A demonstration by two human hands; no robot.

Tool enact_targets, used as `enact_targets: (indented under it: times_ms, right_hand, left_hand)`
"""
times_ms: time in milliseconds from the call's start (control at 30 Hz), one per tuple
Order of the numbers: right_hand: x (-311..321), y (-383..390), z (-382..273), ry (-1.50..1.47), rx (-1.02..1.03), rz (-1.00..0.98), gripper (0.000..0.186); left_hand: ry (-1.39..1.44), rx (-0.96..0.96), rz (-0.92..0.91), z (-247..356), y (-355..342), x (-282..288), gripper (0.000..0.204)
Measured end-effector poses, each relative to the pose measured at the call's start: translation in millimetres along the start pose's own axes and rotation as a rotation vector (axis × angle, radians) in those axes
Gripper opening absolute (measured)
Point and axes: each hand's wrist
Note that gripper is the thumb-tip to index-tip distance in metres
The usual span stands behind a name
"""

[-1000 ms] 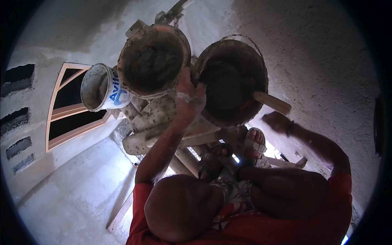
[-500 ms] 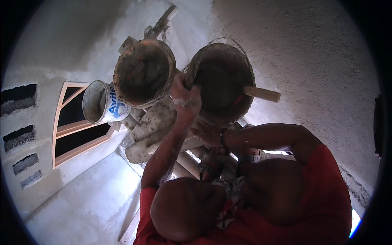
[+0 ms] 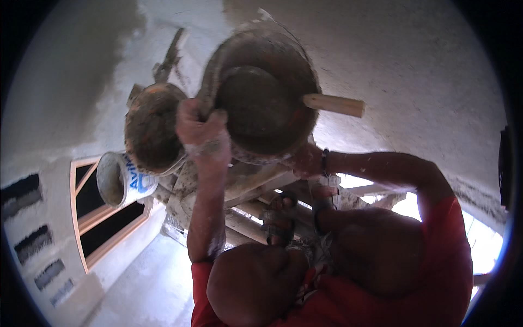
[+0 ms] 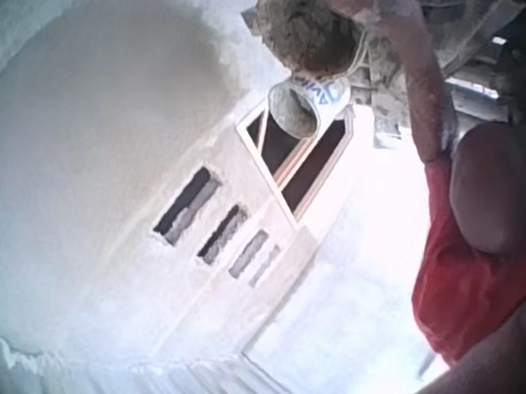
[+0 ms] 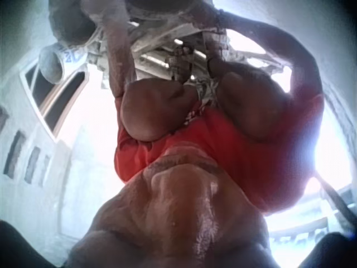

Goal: The person smooths a layer of wet plaster onto a wall using a float, then mixes more plaster in a bucket using a trowel and applies it to another section of the wall.

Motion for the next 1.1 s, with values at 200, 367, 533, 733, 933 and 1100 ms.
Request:
enact_targets:
  times_ms: [200, 367, 533, 733, 933, 1100]
  right_hand:
    - [96, 68, -9, 0.466, -0.038, 0.02, 0.044]
    - [150, 147, -62, 0.328, -0.559, -0.03, 0.044]
    - [116, 254, -114, 0.433, -0.839, 0.188, 0.05]
    - [33, 300, -191, -0.016, -1.426, 0.503, 0.046]
    - [-69, 295, -249, -0.383, -1.839, 1.058, 0.042]
    - [-136, 312, -264, -0.568, -1.963, 1.178, 0.052]
  left_hand:
    - [-0.032, 0.08, -0.052, 25, -14, 2, 0.046]
    - [-0.145, 0.065, -0.002, 23, -24, 17, 0.05]
    - [-0.239, 0.127, -0.022, 4, -21, 4, 0.048]
    - [-0.348, 0.075, -0.18, -27, -31, 9, 0.048]
    - [-0.472, 0.018, -0.295, -30, -8, -18, 0.046]
    - [-0.517, -0.026, -0.37, -32, 11, -37, 0.045]
Point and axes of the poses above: each hand's wrist, its own y-axis away from the middle knuckle, its own x-axis out of the back of the hand, z = x × y, and after that the axes turned 5 degrees about -y, right-handed
